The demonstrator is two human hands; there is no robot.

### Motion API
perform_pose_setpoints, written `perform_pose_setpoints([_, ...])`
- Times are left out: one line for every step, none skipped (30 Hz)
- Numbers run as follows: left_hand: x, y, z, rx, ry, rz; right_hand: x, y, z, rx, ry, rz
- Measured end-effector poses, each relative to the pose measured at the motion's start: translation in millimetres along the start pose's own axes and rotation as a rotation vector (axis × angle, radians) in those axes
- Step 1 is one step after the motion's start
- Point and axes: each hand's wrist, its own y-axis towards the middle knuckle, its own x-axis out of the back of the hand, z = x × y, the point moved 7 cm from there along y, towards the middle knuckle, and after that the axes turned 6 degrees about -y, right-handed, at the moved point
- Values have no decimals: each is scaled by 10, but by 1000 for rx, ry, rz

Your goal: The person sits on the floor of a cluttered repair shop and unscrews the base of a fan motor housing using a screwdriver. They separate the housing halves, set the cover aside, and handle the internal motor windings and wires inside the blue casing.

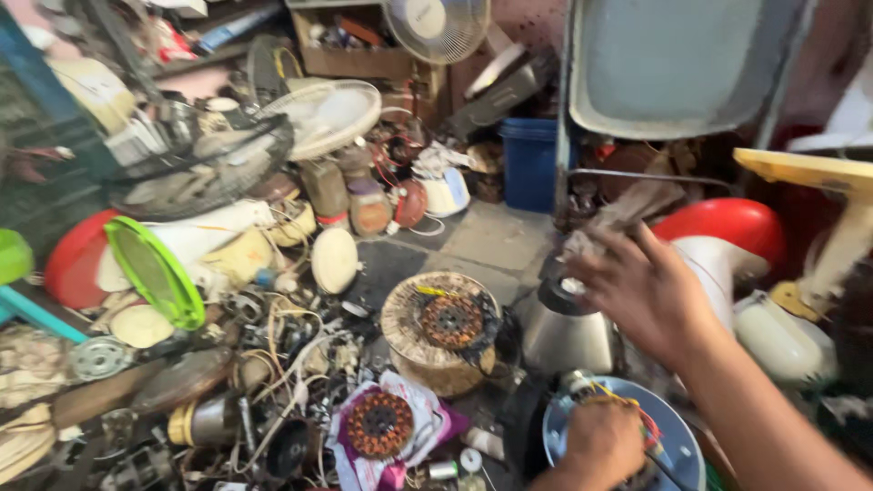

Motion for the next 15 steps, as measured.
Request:
perform_pose_setpoints([6,9,-9,-22,-22,10,-261,181,187,32,-36,90])
perform_pose_setpoints([-5,35,22,-1,-52,73,-471,290,292,59,-64,174])
perform_pose_setpoints([-27,51,38,18,-84,138,-501,359,353,58,-152,93])
perform_pose_setpoints([-25,49,12,13,-76,143,-491,395,388,60,-247,20])
perform_pose_setpoints([-5,66,31,9,-56,144,-478,348,363,69,-247,36])
perform_pose_setpoints([10,67,45,6,-35,143,-437,279,299,80,-246,55])
perform_pose_setpoints([25,80,52,-9,-87,130,-354,192,228,88,-252,71])
perform_pose_setpoints([33,83,72,-24,-150,122,-206,56,122,91,-330,45])
perform_pose_setpoints([28,86,98,-39,-218,124,-28,-136,-32,87,-407,10])
perform_pose_setpoints([15,107,116,-77,-289,135,168,-327,-184,71,-479,-29])
perform_pose_setpoints([-4,118,147,-108,-362,153,392,-505,-332,48,-494,-98])
perform_pose_setpoints([-79,145,198,-79,-271,203,623,-696,-489,20,-508,-167])
perform_pose_setpoints([-149,180,235,-58,-172,247,860,-883,-602,-2,-523,-232])
perform_pose_setpoints([-199,217,295,7,-170,257,1113,-1080,-714,-45,-521,-318])
perform_pose_setpoints([-243,251,343,71,-157,261,1343,-1274,-827,-80,-518,-397])
